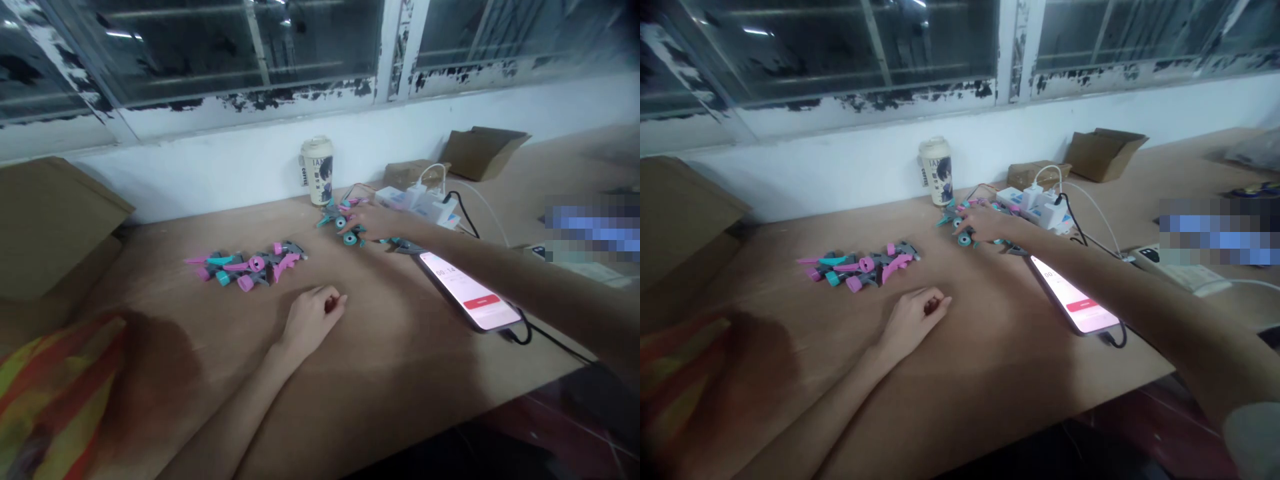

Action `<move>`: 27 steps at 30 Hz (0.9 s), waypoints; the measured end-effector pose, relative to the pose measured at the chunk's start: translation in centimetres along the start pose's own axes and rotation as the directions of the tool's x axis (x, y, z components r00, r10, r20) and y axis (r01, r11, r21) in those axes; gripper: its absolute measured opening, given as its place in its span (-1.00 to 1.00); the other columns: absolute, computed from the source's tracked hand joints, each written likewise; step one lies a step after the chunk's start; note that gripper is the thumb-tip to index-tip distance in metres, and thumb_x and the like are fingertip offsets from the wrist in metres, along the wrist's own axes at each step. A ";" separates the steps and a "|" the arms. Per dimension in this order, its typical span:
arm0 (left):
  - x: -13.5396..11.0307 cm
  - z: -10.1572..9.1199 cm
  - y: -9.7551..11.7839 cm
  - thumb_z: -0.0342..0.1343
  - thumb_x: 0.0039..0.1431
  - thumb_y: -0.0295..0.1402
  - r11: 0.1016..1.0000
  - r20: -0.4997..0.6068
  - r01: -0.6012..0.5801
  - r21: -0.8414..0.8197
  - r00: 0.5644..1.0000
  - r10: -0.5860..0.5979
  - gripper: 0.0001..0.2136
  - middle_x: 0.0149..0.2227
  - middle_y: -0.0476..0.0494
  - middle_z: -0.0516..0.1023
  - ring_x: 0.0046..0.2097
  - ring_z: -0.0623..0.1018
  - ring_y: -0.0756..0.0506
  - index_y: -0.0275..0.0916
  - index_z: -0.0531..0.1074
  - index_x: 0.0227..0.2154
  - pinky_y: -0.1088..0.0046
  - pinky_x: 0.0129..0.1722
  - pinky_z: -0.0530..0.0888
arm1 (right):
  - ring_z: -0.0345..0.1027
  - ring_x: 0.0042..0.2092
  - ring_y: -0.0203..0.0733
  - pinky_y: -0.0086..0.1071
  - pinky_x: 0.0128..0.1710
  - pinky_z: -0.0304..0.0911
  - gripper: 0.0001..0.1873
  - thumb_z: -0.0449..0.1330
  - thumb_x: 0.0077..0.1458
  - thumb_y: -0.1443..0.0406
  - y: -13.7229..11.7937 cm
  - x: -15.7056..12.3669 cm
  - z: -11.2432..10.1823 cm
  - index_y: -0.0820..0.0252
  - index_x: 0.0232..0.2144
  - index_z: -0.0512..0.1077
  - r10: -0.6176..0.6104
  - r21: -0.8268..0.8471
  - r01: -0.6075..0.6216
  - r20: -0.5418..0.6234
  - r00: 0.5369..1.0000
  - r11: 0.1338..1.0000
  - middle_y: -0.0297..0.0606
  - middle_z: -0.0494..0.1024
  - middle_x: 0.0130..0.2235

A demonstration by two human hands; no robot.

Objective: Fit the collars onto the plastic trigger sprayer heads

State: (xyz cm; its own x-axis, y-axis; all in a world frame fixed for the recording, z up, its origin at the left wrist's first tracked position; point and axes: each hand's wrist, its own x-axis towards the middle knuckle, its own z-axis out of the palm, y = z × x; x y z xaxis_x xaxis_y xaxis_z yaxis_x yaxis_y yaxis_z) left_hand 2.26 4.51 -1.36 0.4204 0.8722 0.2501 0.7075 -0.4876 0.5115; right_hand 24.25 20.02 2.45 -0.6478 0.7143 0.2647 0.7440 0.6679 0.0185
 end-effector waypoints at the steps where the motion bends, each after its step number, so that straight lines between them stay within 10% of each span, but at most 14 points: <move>1: 0.0 0.0 0.0 -0.05 0.19 -0.29 1.000 0.000 0.002 -0.002 1.000 -0.002 -0.78 -0.54 0.02 0.41 -0.49 0.38 0.01 -0.23 0.35 -0.52 0.51 -0.48 0.23 | 0.23 0.10 -0.03 -0.10 0.08 0.03 -0.51 0.17 -0.18 0.50 -0.1 0.2 0.2 -0.12 -0.22 0.52 -0.020 -0.023 0.020 0.026 0.999 1.000 -0.38 0.41 0.07; 10: 0.1 0.0 0.2 -0.03 0.17 -0.28 1.000 -0.014 0.019 -0.020 1.000 -0.019 -0.78 -0.54 0.01 0.41 -0.49 0.37 0.01 -0.23 0.36 -0.54 0.50 -0.46 0.24 | 0.14 0.14 0.08 0.01 0.07 -0.03 -0.65 0.25 -0.09 0.39 -0.2 2.0 0.1 -0.03 -0.20 0.50 -0.074 -0.048 0.077 0.068 0.995 0.996 -0.27 0.35 0.12; 16: 0.2 -0.3 0.3 -0.02 0.17 -0.28 0.997 -0.064 0.058 -0.043 0.996 -0.061 -0.77 -0.57 0.03 0.38 -0.49 0.37 0.02 -0.24 0.34 -0.56 0.51 -0.46 0.26 | 0.35 -0.06 -0.05 -0.15 0.00 0.13 -0.62 0.26 -0.06 0.12 -1.0 0.6 -2.6 0.13 -0.17 0.46 0.150 0.352 -0.060 -0.233 0.961 0.934 -0.20 0.52 -0.12; 21: 0.3 -0.4 0.1 -0.01 0.17 -0.21 0.959 -0.119 0.153 -0.238 0.975 -0.185 -0.76 -0.61 0.05 0.37 -0.54 0.43 0.02 -0.23 0.35 -0.51 0.55 -0.51 0.33 | 0.39 -0.16 -0.09 -0.15 -0.08 0.20 -0.61 0.26 -0.09 0.07 -4.2 -3.5 -3.3 0.15 -0.23 0.45 0.368 0.616 -0.133 -0.273 0.889 0.777 -0.28 0.55 -0.21; 27: 0.6 -0.2 -0.5 0.03 0.13 -0.15 0.810 -0.076 0.212 -0.546 0.951 -0.300 -0.76 -0.42 -0.07 0.50 -0.41 0.54 -0.04 -0.22 0.38 -0.29 0.58 -0.58 0.39 | 0.32 -0.02 -0.05 0.02 0.11 -0.12 -0.73 0.26 -0.09 0.13 -10.4 -6.9 -1.6 0.07 -0.29 0.44 0.246 0.508 -0.164 -0.098 0.964 0.845 -0.36 0.56 -0.23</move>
State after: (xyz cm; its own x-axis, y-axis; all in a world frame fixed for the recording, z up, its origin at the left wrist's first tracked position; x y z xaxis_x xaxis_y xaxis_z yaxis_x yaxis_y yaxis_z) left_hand 2.03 5.31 -1.28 0.1448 0.9785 0.1469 0.3522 -0.1897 0.9165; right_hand 21.26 7.86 2.02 -0.4254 0.8329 0.3540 0.6523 0.5533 -0.5180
